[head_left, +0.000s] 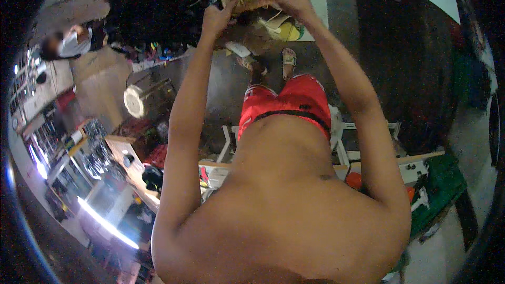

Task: The person gathers foam insoles and rubber soles from a cluttered workshop. They sit at a table and use a small stick to apply adhesive to the insoles, then press them onto the rubber soles to assemble slippers.

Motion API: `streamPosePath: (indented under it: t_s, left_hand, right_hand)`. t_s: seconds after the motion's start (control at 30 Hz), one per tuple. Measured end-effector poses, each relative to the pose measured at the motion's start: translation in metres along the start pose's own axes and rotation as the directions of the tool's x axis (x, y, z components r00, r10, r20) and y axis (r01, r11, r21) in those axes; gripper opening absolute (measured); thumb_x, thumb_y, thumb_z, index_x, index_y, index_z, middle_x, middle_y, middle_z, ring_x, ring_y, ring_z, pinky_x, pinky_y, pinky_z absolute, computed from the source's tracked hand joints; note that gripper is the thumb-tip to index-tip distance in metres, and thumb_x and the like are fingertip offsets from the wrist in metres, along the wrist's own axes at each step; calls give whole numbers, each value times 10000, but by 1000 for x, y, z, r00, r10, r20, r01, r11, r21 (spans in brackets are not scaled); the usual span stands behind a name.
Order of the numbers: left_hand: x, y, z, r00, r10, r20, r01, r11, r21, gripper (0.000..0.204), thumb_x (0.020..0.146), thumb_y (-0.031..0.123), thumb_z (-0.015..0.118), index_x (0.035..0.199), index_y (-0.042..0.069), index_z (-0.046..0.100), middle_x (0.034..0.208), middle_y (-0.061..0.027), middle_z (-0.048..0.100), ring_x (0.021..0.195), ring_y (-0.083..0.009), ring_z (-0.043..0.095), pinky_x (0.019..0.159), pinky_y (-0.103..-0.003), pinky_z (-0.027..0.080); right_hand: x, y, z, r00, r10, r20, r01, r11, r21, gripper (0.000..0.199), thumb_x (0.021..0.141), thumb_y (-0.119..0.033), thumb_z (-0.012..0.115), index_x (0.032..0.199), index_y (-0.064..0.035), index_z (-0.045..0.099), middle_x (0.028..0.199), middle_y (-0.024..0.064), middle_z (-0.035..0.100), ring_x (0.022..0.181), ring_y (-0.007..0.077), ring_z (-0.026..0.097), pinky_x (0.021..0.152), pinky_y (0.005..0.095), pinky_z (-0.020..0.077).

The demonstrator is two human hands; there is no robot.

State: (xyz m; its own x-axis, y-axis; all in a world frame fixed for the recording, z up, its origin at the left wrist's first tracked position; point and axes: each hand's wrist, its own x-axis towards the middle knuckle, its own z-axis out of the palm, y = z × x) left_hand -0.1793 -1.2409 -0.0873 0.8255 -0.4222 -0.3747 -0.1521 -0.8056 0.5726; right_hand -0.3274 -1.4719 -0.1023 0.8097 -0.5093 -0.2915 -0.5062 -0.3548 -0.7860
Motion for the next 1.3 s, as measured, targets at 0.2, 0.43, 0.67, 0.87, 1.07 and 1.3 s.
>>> streamPosePath:
  t_s: [0.2,0.43,0.67,0.87,1.07,1.3]
  left_hand:
    - [15,6,-13,991,127,28,-129,988,87,952,794,746,700,986,-187,674,937,-307,717,906,-336,726,834,-436,536]
    - [-36,7,-40,979,48,198,-8,980,-200,619,963,518,645,1191,-56,689,1054,-154,725,942,-228,668,897,-373,520]
    - [-45,-43,13,944,52,325,-167,927,335,504,971,399,616,1202,-47,658,1191,-250,695,1119,-430,653,1016,-487,480]
    - [-114,-54,42,890,51,-453,13,991,137,473,930,308,688,1245,-39,624,1194,-270,675,1073,-442,667,966,-503,514]
    - [-126,-41,56,990,117,-75,-124,988,-98,389,876,101,736,1209,-55,608,1098,-182,701,972,-372,696,911,-470,572]
    - [-41,21,25,933,-203,296,200,-392,-898,383,1027,177,402,1326,-57,455,1462,-272,453,1367,-398,447,1152,-568,404]
  right_hand:
    - [22,-69,-34,958,216,188,-259,934,247,446,944,-442,704,845,-8,684,680,127,603,551,249,568,538,447,469]
    - [25,-74,-22,884,408,228,-467,792,393,499,957,-458,688,1017,38,674,764,126,620,609,278,582,593,475,481]
    - [56,-44,1,914,358,192,-406,804,435,518,937,-437,727,1107,46,656,933,117,642,863,274,609,757,453,468]
    - [57,-55,-8,877,427,222,-481,765,429,537,933,-430,736,1201,29,658,1143,161,653,1043,318,613,875,492,469]
    - [50,-62,-11,881,407,240,-472,782,406,659,946,-502,689,1340,19,604,1351,204,594,1234,357,553,1033,516,437]
    - [51,-72,-36,880,280,384,-378,902,208,723,929,-559,687,1381,-10,560,1139,190,657,1082,333,616,947,533,488]
